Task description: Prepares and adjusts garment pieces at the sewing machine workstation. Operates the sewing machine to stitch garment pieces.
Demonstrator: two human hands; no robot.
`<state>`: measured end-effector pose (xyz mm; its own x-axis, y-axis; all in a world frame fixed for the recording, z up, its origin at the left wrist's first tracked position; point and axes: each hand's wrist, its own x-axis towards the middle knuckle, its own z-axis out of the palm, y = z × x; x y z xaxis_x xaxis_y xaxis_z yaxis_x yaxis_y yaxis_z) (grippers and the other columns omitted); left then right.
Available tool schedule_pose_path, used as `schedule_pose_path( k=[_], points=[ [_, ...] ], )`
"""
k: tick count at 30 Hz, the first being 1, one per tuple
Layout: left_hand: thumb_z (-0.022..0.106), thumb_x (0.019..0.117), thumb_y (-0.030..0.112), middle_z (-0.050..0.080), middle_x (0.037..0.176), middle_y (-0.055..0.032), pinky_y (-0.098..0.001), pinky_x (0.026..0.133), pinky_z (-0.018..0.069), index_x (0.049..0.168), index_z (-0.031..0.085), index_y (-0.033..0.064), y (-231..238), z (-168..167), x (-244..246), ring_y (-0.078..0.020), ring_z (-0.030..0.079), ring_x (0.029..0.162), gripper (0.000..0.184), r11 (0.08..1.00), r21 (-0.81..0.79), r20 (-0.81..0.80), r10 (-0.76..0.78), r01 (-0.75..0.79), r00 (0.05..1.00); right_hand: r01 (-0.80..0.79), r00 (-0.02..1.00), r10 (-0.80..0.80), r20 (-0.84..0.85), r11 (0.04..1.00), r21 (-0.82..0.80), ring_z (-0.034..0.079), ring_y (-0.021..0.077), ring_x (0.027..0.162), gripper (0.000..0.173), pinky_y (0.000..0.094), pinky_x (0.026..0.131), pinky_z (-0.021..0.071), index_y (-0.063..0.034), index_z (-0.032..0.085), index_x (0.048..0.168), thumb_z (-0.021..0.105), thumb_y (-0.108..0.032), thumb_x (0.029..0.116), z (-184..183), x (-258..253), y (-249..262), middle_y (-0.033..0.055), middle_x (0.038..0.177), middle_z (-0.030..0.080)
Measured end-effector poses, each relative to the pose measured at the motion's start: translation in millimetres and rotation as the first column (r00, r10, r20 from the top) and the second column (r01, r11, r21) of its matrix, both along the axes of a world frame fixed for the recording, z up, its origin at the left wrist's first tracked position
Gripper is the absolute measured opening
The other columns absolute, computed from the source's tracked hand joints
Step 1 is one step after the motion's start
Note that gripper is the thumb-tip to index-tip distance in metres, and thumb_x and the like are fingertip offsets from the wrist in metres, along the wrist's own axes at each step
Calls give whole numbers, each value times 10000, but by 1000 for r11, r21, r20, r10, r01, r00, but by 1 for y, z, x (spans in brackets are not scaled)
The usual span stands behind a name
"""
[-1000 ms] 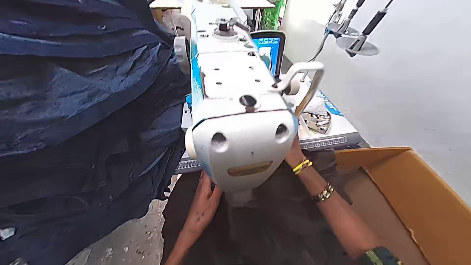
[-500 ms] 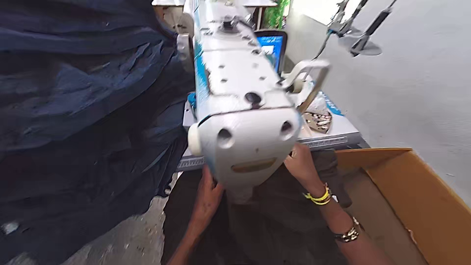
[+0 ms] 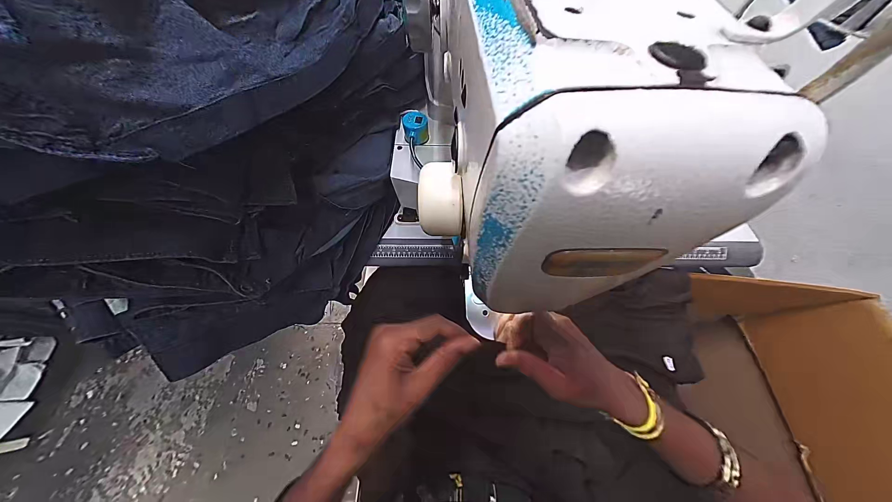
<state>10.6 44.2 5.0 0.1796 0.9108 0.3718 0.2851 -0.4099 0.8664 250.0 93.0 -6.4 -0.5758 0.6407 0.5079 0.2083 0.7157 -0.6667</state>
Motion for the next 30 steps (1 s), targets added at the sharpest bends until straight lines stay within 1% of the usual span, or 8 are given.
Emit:
schedule_pose_path(
  k=[3,8,12,16,20,23,26,30],
  points=[
    [648,971,304,706,847,131,-115,713,515,905,753,130,12,-8,-40,100,620,770,214,960,-129,-104,237,-250,966,265,964,-261,49,959,-102,599,106,754,314,310,745,489,1,616,1028,648,-308,982,0,5,2,37,792,648],
    [641,956,332,680,810,119,-128,664,474,892,743,135,24,-29,-66,98,586,713,231,887,-197,-246,367,-417,897,289,957,-278,83,894,-343,539,-86,707,165,121,674,466,-48,592,1014,648,-188,946,6,5,23,-80,781,581],
    [641,960,328,682,801,120,-124,679,461,882,749,141,28,-23,-52,114,578,727,229,900,-158,-244,363,-406,899,399,917,-372,143,867,-299,488,-107,675,148,95,647,420,-74,569,992,631,-205,964,5,20,25,-110,752,523],
    [627,959,380,659,745,65,-250,665,446,877,748,127,36,-28,-46,27,565,683,292,886,-83,-393,391,-456,832,469,881,-447,153,868,-163,569,85,740,225,308,729,461,-22,623,993,625,-246,977,-2,21,22,24,777,608],
    [585,986,307,719,911,-148,-574,773,513,996,759,37,36,-41,-29,-318,692,865,322,930,32,-457,339,-366,822,593,747,-546,379,805,-8,678,254,841,331,456,822,518,3,718,1092,614,-298,1000,-3,39,50,122,867,716],
    [450,1053,395,658,1303,-139,-466,1063,473,1347,624,30,37,-47,-13,-232,614,1235,500,977,-137,-337,112,-166,935,652,584,-708,398,700,289,616,492,1116,364,652,889,462,9,722,1172,691,-290,965,-14,61,83,267,1139,675],
    [443,1055,300,610,1340,-149,-311,1091,445,1429,484,-56,39,-35,13,-116,570,1252,517,956,-280,-131,55,-90,990,659,503,-718,482,679,324,542,528,1209,466,682,911,425,-4,665,1310,766,-219,909,-15,63,110,297,1269,613],
    [498,1018,163,590,1328,-232,-356,1063,459,1425,467,-93,43,-25,31,-208,584,1232,482,926,-325,-97,172,-194,980,624,480,-741,470,665,412,575,500,1162,385,669,884,414,21,667,1293,674,-30,912,-24,57,124,275,1250,634]
  ],
)
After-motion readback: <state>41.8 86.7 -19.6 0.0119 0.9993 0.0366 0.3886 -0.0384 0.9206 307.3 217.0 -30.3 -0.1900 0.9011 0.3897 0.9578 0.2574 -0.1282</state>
